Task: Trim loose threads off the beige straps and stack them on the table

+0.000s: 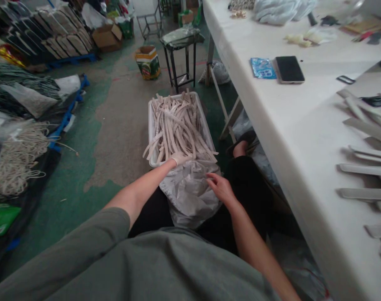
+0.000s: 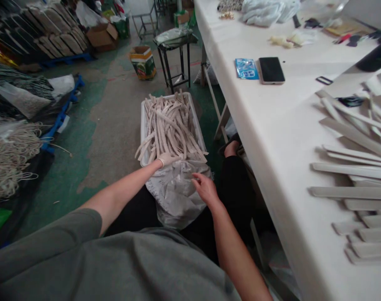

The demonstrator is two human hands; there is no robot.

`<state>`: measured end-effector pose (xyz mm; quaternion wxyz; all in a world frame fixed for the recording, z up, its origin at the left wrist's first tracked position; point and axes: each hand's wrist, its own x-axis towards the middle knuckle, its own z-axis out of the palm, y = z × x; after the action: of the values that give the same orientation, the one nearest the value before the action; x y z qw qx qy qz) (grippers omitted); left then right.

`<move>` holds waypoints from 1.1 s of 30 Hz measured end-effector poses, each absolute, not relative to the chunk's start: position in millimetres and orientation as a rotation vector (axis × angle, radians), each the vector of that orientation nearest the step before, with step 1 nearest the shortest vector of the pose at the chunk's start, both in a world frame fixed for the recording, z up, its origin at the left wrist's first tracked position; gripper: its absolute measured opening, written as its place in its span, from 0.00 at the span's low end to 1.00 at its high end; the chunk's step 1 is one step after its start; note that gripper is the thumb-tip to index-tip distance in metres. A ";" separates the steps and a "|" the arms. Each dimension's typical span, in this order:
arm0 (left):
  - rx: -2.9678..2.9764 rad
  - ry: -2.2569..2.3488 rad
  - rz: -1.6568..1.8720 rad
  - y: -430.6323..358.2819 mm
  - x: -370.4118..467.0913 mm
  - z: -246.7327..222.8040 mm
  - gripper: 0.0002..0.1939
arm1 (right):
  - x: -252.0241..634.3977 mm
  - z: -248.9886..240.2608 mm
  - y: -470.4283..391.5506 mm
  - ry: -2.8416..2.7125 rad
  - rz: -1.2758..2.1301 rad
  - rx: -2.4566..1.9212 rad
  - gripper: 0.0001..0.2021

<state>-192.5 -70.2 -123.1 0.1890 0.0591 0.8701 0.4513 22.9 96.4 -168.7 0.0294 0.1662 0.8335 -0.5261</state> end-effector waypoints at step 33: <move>0.671 2.232 1.866 -178.0 -1.9 -58.0 0.16 | 20.8 -48.7 35.7 1.835 -2.384 0.369 0.16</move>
<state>-1.9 -178.0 -58.0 0.0777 0.2242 0.7454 0.6230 20.8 35.7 -48.7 0.0554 0.1214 0.6045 -0.7853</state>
